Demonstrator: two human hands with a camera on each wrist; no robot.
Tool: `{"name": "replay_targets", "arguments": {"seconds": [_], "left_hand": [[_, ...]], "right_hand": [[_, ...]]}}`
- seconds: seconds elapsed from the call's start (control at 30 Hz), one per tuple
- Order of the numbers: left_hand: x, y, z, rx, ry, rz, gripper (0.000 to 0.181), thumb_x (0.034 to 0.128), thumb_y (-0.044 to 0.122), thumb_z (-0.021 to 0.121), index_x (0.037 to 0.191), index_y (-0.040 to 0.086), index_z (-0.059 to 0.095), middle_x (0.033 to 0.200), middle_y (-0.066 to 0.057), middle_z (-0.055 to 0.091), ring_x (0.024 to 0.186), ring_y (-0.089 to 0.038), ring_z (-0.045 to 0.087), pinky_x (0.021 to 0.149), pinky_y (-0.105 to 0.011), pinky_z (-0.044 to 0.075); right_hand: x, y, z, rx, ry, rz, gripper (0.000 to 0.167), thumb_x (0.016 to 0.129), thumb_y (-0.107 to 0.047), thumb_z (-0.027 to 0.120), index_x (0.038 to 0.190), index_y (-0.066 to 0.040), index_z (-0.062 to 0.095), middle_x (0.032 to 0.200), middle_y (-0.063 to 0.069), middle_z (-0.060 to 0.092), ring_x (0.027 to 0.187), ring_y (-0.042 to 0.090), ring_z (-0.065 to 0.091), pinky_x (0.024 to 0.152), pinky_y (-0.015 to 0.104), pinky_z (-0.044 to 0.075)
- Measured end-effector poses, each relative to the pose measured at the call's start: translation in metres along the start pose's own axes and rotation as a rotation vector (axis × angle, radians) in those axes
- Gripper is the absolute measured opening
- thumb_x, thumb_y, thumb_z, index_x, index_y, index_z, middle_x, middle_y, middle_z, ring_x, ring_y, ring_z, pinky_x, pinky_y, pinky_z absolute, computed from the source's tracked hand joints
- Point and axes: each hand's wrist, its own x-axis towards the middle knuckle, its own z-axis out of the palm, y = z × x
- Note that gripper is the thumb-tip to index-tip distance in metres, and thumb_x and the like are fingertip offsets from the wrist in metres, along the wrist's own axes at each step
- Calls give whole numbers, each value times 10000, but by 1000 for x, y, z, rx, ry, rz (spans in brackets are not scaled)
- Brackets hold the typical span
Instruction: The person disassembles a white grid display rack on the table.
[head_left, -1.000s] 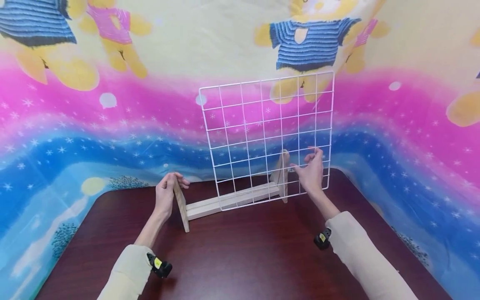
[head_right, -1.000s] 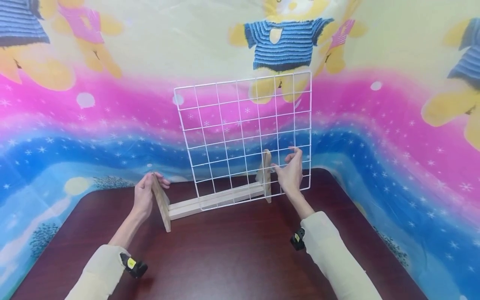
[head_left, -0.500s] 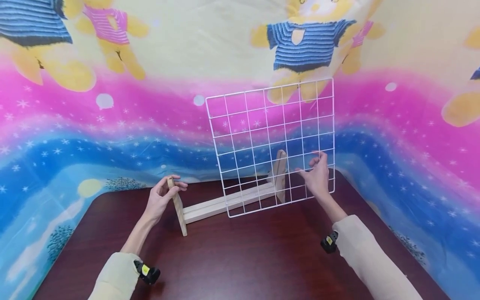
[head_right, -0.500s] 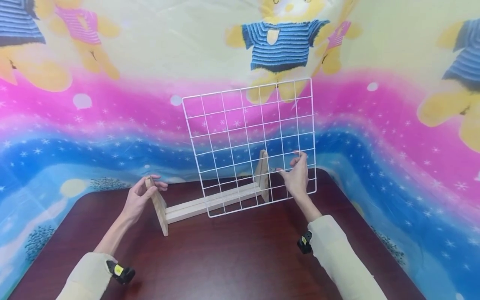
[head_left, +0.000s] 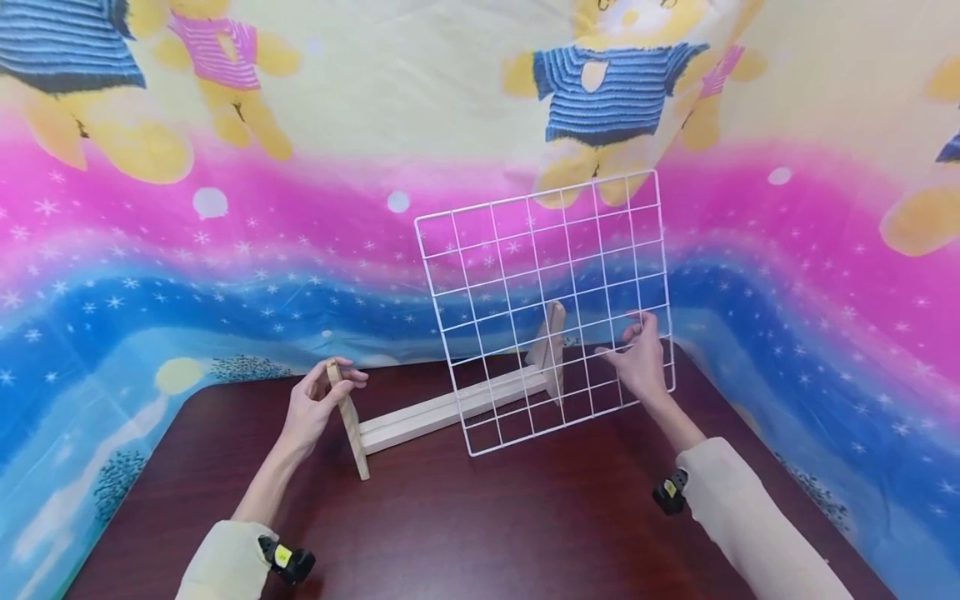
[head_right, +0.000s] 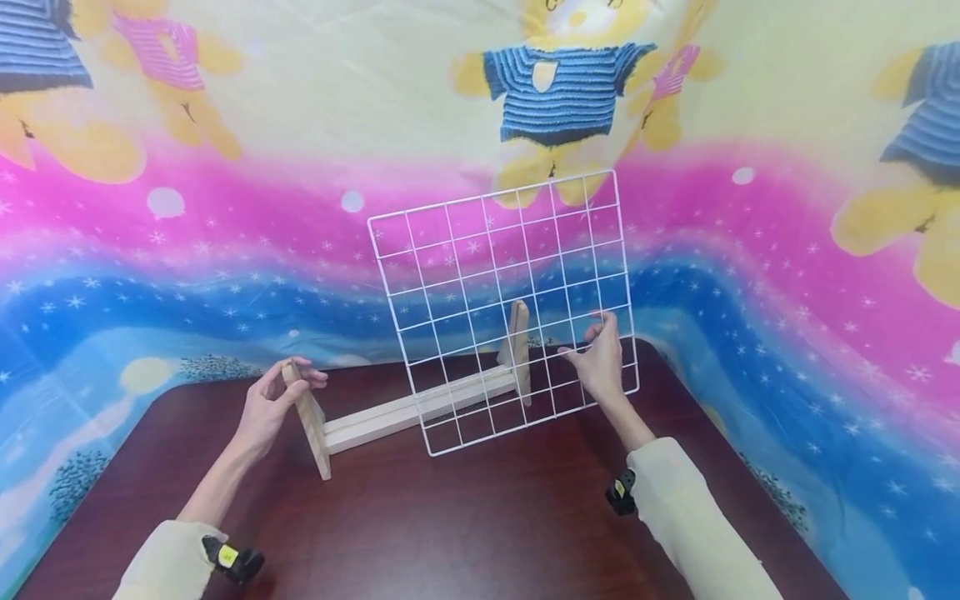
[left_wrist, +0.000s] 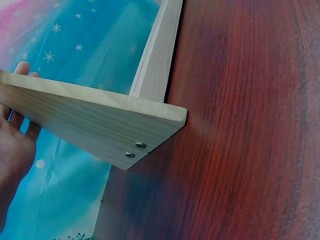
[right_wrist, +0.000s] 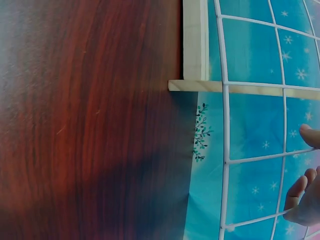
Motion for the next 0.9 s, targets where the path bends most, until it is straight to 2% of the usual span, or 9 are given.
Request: {"name": "replay_targets", "arguments": {"seconds": [0.23, 0.47, 0.63, 0.9], "left_hand": [[-8, 7, 0, 5, 20, 8, 249, 965, -18, 545, 1214, -7, 543, 1046, -230, 666, 986, -221, 656, 905, -254, 466], [-16, 8, -2, -36, 28, 44, 251, 948, -76, 535, 1199, -51, 538, 1058, -219, 670, 963, -225, 668, 889, -276, 495], [-21, 10, -3, -43, 59, 52, 250, 940, -79, 550, 1189, -60, 546, 1045, -191, 684, 939, -211, 681, 880, -278, 504], [-30, 16, -4, -26, 90, 57, 280, 934, -85, 555, 1213, -89, 528, 1063, -246, 663, 932, -241, 684, 866, -280, 513]], "right_hand": [[-2, 8, -8, -14, -66, -22, 751, 686, 2, 851, 1279, 15, 390, 890, 151, 496, 675, 168, 501, 627, 204, 414], [-5, 17, -17, -55, -130, -42, 745, 700, 17, 835, 1283, 13, 371, 912, 188, 508, 715, 223, 506, 638, 254, 411], [-7, 21, -24, -66, -166, -78, 729, 691, 60, 813, 1283, 31, 389, 899, 200, 519, 754, 267, 537, 665, 298, 434], [-8, 24, -35, -88, -221, -112, 709, 678, 101, 785, 1267, 60, 392, 893, 174, 509, 778, 267, 520, 658, 268, 420]]}}
